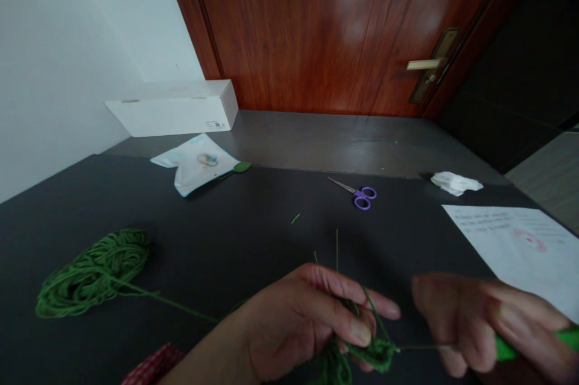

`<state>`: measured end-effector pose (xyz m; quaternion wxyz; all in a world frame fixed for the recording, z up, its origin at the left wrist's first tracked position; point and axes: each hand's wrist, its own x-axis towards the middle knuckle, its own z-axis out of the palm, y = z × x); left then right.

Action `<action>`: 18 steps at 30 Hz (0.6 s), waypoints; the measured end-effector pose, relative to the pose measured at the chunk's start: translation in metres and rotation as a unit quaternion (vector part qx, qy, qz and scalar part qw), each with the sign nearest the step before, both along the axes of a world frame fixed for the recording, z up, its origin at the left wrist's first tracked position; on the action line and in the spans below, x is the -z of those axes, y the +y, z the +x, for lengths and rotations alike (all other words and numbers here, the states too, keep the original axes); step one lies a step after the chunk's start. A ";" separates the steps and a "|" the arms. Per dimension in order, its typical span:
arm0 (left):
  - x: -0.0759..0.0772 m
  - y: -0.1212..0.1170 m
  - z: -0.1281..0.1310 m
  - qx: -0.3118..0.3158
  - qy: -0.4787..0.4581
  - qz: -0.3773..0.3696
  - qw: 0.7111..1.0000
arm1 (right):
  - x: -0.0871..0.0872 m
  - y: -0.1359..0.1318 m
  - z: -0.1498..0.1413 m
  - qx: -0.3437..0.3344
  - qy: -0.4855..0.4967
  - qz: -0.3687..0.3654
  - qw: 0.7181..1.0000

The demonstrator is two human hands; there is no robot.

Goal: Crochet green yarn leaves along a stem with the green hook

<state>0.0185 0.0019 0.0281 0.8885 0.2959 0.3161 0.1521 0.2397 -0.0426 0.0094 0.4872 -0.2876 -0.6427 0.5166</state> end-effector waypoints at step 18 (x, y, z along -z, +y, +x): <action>0.011 -0.011 0.015 -0.193 0.088 0.179 0.961 | 0.032 0.005 -0.038 0.174 0.043 -0.052 0.983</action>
